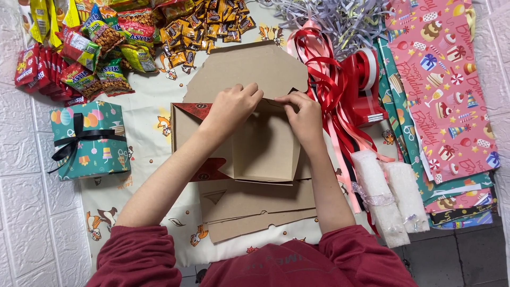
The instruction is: Folding and assembling a cardboard gift box from a flat template on the floor.
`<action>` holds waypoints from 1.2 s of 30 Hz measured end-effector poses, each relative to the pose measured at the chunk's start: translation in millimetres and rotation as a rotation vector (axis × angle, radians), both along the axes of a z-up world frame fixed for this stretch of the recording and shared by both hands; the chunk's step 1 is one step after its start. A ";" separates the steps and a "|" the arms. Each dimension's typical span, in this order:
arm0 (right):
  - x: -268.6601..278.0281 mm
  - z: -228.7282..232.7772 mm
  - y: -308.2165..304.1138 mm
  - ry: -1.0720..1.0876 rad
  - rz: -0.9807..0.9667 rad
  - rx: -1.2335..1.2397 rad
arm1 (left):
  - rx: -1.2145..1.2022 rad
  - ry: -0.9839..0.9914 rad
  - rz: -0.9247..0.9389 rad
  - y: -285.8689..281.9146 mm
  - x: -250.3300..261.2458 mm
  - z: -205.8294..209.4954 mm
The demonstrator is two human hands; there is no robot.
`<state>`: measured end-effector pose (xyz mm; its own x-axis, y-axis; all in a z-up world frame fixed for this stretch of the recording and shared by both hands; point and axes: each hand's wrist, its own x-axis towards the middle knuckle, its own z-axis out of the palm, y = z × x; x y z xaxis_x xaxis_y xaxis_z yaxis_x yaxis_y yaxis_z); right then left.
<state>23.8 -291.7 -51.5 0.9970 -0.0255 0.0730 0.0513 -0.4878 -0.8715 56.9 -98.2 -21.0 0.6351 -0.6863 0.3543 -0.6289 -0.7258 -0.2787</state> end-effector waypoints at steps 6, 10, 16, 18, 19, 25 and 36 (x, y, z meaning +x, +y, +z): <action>0.6 1.0 0.2 0.019 0.008 -0.002 | 0.027 0.055 -0.012 -2.4 10.4 -3.7; 1.2 -0.1 0.7 0.029 0.002 -0.019 | 0.018 0.157 -0.002 0.1 11.4 3.2; 2.7 -2.1 0.3 0.026 -0.009 -0.033 | -0.057 0.382 0.058 5.7 5.4 6.7; 2.8 -2.2 0.4 0.017 -0.006 -0.035 | -0.060 0.379 0.056 6.3 4.1 4.5; 2.7 -1.5 0.7 0.014 -0.003 -0.046 | -0.060 0.365 0.053 6.3 3.9 3.3; 2.0 2.7 1.7 0.011 -0.009 -0.061 | -0.037 0.247 0.020 2.6 2.6 0.7; 1.5 -1.5 1.5 -0.018 0.004 -0.059 | -0.049 0.240 0.054 -2.3 8.8 -7.8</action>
<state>25.3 -290.2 -53.1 0.9956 -0.0167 0.0924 0.0690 -0.5377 -0.8403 65.7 -100.5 -28.8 0.7405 -0.6347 0.2211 -0.6326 -0.7693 -0.0895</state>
